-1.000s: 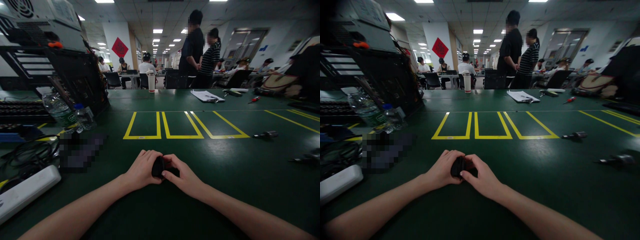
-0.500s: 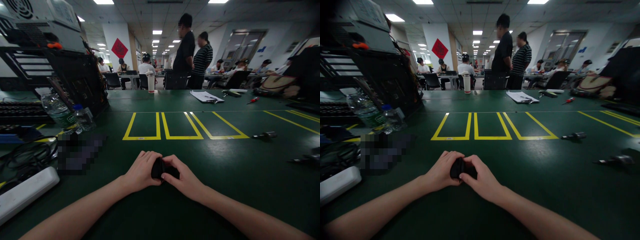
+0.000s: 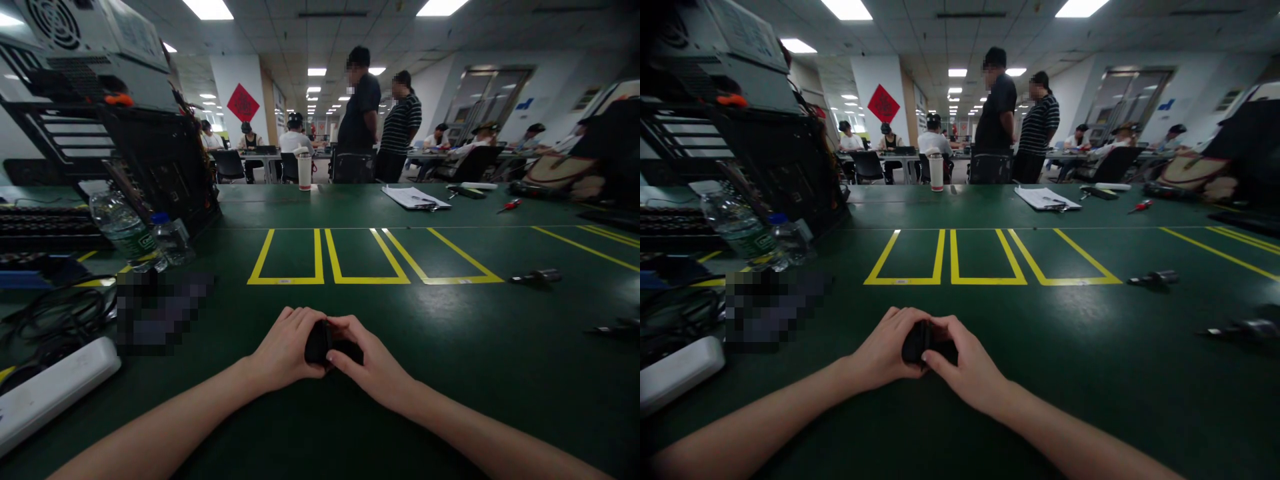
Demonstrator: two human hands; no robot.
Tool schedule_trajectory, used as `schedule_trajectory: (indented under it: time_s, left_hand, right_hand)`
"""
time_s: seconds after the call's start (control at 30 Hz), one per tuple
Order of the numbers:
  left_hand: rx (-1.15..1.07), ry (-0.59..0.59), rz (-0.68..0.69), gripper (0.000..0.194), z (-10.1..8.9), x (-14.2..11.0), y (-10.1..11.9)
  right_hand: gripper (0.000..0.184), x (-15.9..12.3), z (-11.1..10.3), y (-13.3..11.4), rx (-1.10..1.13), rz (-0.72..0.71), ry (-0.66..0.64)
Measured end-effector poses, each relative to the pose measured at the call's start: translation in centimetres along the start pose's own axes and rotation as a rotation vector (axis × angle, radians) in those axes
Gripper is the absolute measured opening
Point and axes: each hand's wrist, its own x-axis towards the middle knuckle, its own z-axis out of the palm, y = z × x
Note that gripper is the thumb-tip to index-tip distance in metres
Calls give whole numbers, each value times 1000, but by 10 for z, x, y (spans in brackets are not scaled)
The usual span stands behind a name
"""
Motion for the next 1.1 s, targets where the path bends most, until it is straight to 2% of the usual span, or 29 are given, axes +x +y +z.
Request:
schedule_trajectory:
  time_s: [0.1,0.23,0.37,0.47,0.6,0.73,0.83,0.93,1.0,1.1]
  left_hand:
    - [11,11,4,59,1,0,-1]
    - [20,-15,6,53,-4,0,4]
    - [27,-36,-2,50,-10,0,9]
    - [33,-45,-12,51,-13,0,11]
    - [36,-51,-10,55,-14,0,12]
    - [34,-49,-1,55,-12,0,10]
    - [38,-28,9,52,-8,0,8]
    - [39,-19,2,51,-7,0,7]
    - [34,-34,1,51,-8,0,8]
    - [39,-44,4,52,-12,0,10]
  right_hand:
    - [29,-2,-2,1,-55,-69,-1]
    - [19,-1,-2,2,-79,-140,81]
    - [25,1,0,2,34,-32,88]
    - [30,2,1,0,85,48,43]
    - [24,1,-1,-1,39,-6,-4]
    - [26,0,-1,2,21,-77,52]
    - [21,1,1,4,77,-41,85]
    - [27,3,2,3,108,24,55]
    - [28,2,2,1,74,46,22]
    - [25,1,0,-2,-10,3,-5]
